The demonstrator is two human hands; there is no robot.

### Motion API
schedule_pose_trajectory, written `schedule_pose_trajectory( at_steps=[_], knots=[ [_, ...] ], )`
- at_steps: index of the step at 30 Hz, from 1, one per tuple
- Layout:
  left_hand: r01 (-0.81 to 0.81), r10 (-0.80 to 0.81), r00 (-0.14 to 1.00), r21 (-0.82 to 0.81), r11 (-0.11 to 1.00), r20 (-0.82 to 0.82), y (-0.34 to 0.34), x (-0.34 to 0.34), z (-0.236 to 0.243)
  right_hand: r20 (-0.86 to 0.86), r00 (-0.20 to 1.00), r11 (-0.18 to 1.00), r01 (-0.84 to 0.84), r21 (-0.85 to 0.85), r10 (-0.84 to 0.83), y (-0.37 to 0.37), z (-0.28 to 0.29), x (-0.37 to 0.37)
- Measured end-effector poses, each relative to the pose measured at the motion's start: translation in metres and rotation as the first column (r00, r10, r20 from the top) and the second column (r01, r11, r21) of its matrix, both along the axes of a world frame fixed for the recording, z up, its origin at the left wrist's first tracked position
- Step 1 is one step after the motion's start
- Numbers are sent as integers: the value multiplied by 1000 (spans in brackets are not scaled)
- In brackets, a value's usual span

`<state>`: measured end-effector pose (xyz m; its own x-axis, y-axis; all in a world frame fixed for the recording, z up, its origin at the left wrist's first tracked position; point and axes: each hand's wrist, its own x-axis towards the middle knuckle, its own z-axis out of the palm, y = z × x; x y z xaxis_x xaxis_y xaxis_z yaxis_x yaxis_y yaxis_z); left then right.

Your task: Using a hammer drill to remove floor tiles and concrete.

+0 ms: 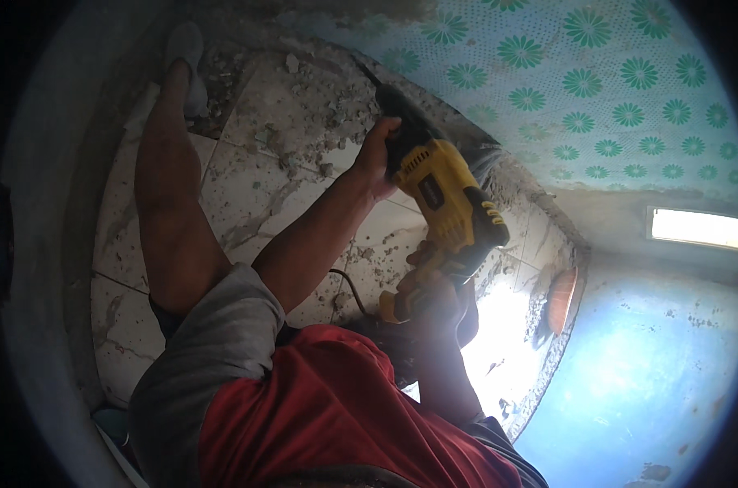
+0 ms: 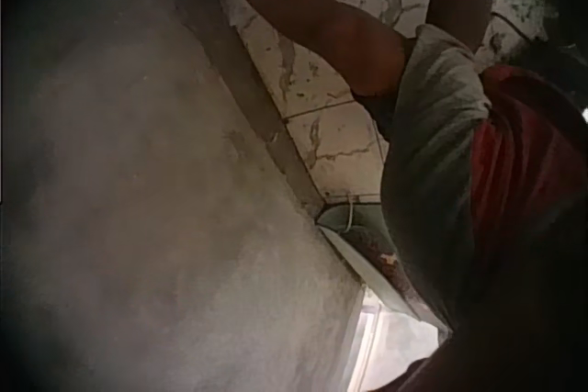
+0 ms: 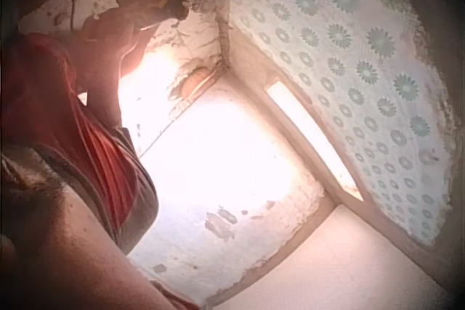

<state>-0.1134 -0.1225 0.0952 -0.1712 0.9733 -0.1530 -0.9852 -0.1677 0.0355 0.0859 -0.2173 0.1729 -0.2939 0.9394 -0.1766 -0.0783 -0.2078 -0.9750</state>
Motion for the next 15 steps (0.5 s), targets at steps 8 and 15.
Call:
schedule_pose_trajectory(
  at_steps=[8,15],
  knots=[
    [-76,76,996,6,997,-39,31,-4,19,-131,991,963,-21,-269,-15,55,9,36],
    [-118,117,993,-99,988,-19,40,-3,30,-83,969,954,-242,-177,231,65,55,-3]
  ],
)
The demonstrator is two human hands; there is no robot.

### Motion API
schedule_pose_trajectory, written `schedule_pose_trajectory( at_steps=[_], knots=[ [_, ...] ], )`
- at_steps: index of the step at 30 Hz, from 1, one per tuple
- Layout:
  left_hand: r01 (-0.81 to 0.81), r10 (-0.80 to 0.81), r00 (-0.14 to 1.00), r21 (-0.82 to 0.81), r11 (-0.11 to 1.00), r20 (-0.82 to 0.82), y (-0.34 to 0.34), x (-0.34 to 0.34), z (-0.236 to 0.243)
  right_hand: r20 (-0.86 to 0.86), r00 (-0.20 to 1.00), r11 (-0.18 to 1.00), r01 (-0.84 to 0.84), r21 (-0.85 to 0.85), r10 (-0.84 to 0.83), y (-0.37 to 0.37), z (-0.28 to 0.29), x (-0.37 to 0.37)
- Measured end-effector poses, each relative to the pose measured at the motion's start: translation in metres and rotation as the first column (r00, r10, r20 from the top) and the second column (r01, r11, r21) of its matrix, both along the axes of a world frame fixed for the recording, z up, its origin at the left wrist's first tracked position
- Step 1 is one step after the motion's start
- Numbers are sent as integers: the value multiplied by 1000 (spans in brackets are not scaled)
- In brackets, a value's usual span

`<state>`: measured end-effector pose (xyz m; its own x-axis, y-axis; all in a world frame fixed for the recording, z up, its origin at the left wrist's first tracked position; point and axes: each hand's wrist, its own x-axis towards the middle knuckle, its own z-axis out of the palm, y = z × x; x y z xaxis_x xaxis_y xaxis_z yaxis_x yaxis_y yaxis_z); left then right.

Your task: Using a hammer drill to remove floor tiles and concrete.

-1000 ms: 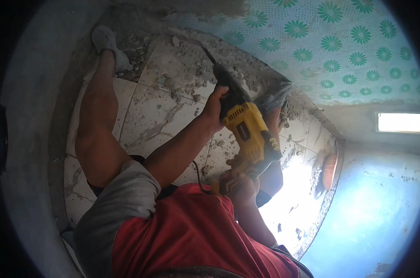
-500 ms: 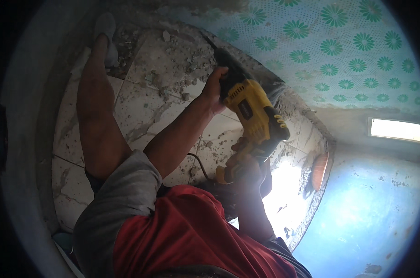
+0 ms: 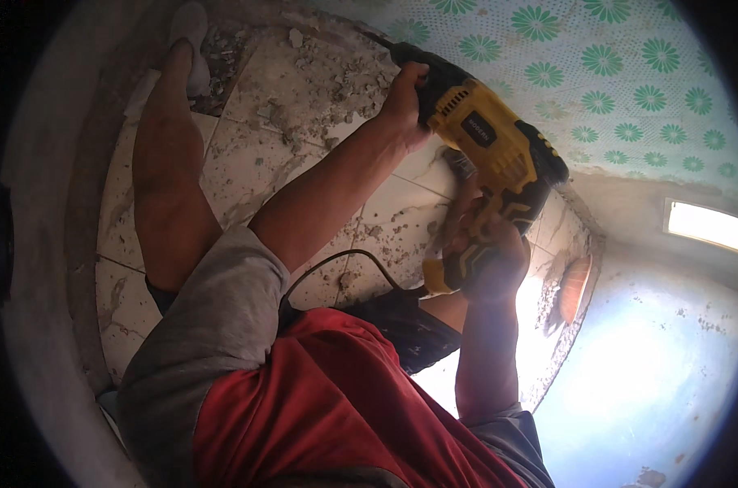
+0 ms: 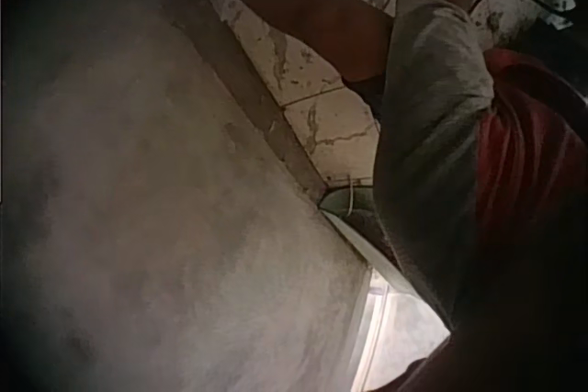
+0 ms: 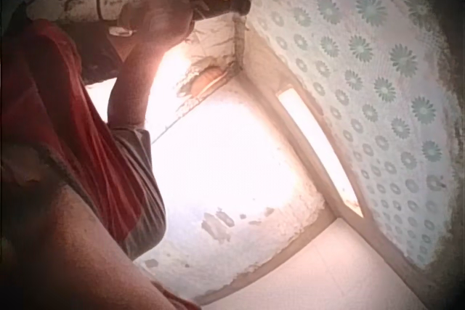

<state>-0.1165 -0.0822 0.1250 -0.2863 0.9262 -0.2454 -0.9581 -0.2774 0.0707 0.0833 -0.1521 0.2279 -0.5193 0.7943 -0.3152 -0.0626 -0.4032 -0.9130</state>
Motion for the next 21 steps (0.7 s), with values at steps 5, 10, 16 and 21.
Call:
schedule_pose_trajectory(
  at_steps=[5,10,16,21],
  knots=[
    [-15,16,999,23,1000,-36,8,2,-10,46,999,1000,19,21,-20,9,-3,0],
    [-32,33,999,20,999,-32,15,2,10,175,984,994,22,106,-41,20,28,-6],
    [-131,128,987,26,991,98,19,-16,23,272,961,989,-81,126,44,51,57,-34],
    [-140,136,984,32,990,112,11,-20,30,355,935,978,-90,188,18,45,63,-42]
  ],
)
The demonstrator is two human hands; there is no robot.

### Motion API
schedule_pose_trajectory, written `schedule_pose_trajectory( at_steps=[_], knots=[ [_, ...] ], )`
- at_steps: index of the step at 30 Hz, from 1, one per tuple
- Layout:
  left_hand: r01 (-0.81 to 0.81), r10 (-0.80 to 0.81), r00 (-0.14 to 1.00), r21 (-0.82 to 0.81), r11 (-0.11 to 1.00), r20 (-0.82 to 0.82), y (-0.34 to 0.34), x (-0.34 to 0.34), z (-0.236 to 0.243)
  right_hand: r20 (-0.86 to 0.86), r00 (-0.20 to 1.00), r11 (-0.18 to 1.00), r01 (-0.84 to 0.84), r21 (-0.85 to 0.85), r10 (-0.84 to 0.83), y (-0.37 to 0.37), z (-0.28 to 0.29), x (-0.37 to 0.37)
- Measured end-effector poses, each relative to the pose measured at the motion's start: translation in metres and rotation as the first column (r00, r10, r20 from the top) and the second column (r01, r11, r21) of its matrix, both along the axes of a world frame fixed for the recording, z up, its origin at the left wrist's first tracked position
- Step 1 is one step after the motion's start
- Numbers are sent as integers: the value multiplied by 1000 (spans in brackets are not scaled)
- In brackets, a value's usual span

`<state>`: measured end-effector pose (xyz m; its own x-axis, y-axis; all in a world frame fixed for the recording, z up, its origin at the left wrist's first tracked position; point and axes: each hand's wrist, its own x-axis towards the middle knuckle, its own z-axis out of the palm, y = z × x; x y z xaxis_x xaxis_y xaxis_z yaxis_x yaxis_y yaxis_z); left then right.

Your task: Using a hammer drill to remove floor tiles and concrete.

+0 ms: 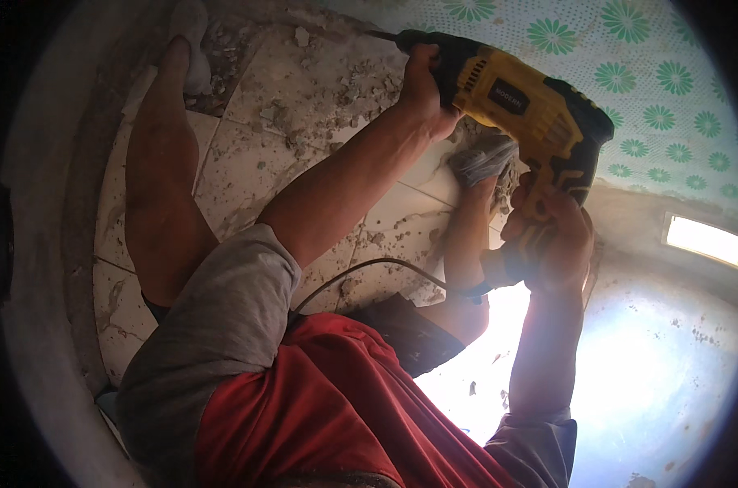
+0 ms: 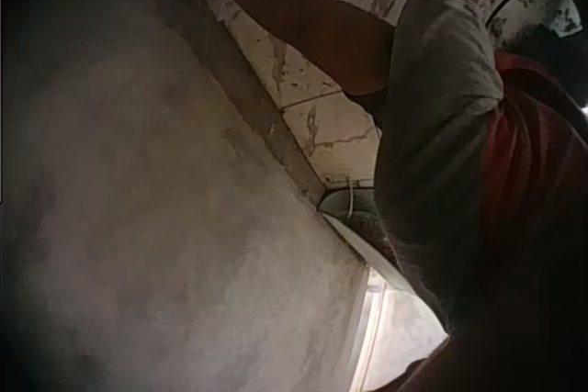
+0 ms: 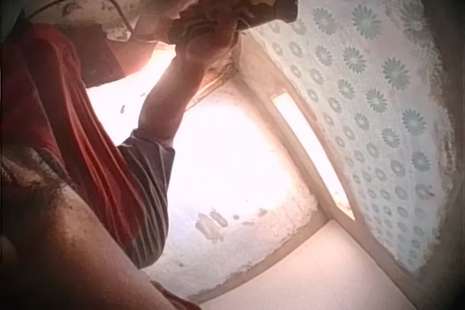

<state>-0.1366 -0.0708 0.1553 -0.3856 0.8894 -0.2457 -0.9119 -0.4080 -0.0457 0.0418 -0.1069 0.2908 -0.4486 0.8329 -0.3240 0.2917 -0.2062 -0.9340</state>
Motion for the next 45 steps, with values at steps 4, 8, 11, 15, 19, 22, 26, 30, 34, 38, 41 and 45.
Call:
schedule_pose_trajectory(
  at_steps=[4,8,11,15,19,22,26,30,34,38,41,45],
  knots=[
    [-24,27,999,83,996,-29,-5,-2,-8,0,1000,999,-23,50,23,-15,-5,-3],
    [-51,57,998,143,988,-36,4,-11,-18,23,999,998,-37,51,36,-11,0,-14],
    [-43,43,999,35,998,-3,10,-10,-7,-44,997,998,-67,7,67,6,7,-16],
    [-31,31,999,-2,1000,-21,13,-7,-7,-33,996,996,-86,-25,85,11,7,-12],
    [-56,59,998,65,996,-34,11,-5,-12,-4,998,997,-62,41,62,2,0,-9],
    [-60,62,998,62,996,-32,15,-7,-13,-29,994,994,-110,0,110,7,4,-12],
    [-37,42,998,112,993,-42,11,-15,-8,-52,993,994,-107,-32,105,10,11,-21],
    [16,-3,997,190,982,-71,1,-19,-9,-20,994,994,-109,-13,109,-4,8,-24],
    [-52,57,998,165,985,-26,1,-12,-23,35,993,992,-112,57,110,-20,-7,-17],
    [-76,81,997,188,979,-17,5,-8,-37,50,996,993,-72,88,68,-29,-16,-12],
    [-82,86,996,143,986,-20,7,-9,-35,46,996,993,-85,81,81,-21,-16,-13],
    [-43,43,999,71,997,-7,8,-12,-18,-46,994,995,-103,-8,103,-3,-1,-17]
  ],
)
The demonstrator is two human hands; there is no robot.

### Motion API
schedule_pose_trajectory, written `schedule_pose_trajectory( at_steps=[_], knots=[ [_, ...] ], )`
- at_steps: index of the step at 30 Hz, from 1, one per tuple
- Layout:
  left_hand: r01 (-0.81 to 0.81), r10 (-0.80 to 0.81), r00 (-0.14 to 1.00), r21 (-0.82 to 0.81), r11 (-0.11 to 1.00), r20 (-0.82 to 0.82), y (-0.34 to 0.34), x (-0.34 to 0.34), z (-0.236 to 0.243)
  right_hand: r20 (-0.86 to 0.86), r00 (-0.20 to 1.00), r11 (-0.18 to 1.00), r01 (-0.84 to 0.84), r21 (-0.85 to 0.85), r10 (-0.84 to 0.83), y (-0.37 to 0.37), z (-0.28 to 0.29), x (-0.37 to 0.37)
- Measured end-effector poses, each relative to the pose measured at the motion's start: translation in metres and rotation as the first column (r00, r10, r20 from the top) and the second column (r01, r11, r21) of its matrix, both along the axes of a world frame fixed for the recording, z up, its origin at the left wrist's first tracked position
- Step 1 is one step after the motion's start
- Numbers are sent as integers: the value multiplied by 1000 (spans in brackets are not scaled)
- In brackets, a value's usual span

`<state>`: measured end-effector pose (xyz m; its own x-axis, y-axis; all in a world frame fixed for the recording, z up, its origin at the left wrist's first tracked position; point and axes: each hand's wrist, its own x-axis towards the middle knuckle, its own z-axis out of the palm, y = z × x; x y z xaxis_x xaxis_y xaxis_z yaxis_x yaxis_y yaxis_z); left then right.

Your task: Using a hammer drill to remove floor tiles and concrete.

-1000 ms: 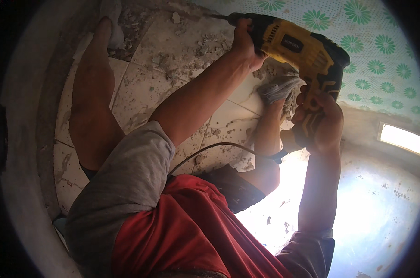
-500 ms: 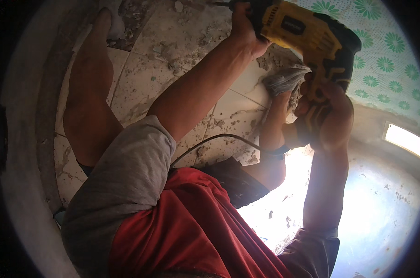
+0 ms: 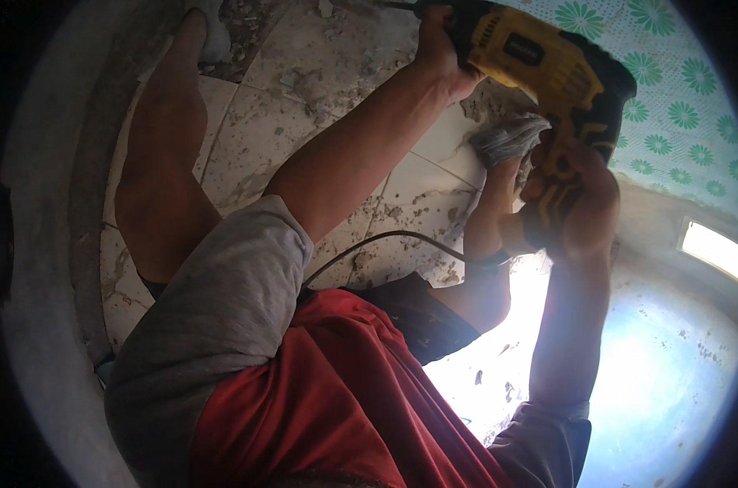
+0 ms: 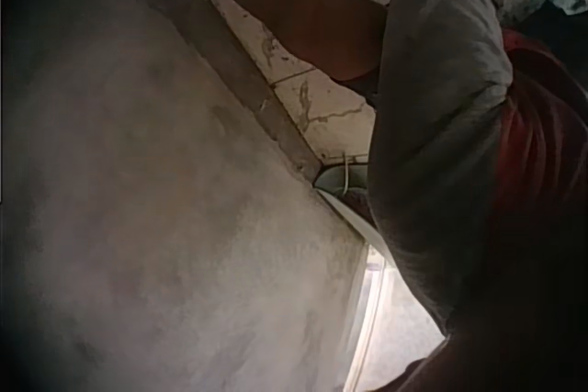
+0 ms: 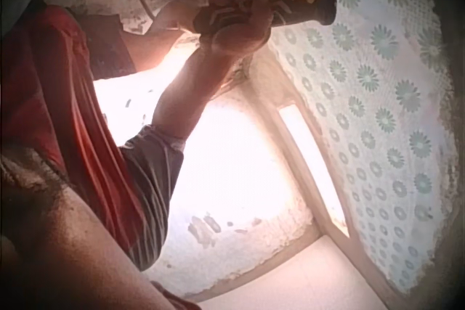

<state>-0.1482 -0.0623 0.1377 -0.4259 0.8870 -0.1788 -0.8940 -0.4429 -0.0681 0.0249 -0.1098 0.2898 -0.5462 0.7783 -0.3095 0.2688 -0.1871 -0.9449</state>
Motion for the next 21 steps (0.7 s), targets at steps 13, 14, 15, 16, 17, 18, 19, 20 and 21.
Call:
schedule_pose_trajectory(
  at_steps=[13,14,15,16,17,18,19,20,21],
  knots=[
    [11,-13,999,-59,998,-31,12,-16,29,75,996,997,-54,46,50,42,34,-18],
    [68,-68,998,-134,989,8,12,-10,36,97,995,997,-44,67,37,47,35,-15],
    [56,-56,998,-138,989,4,11,-14,35,105,993,995,-65,73,57,46,35,-19],
    [34,-36,999,-123,992,-8,11,-18,33,100,993,995,-76,69,69,44,35,-23],
    [12,-14,1000,-108,994,-20,8,-21,30,88,993,996,-83,43,79,42,34,-25],
    [3,-6,1000,-106,994,-24,7,-23,28,76,994,996,-87,24,85,42,33,-28],
    [15,-15,1000,-79,997,-6,3,-23,26,72,993,995,-97,24,95,39,29,-29],
    [24,-24,1000,-53,998,10,-1,-23,22,48,996,997,-76,24,75,32,22,-29],
    [43,-42,999,-36,998,19,7,-13,17,38,999,999,-27,40,25,30,18,-19]
  ],
)
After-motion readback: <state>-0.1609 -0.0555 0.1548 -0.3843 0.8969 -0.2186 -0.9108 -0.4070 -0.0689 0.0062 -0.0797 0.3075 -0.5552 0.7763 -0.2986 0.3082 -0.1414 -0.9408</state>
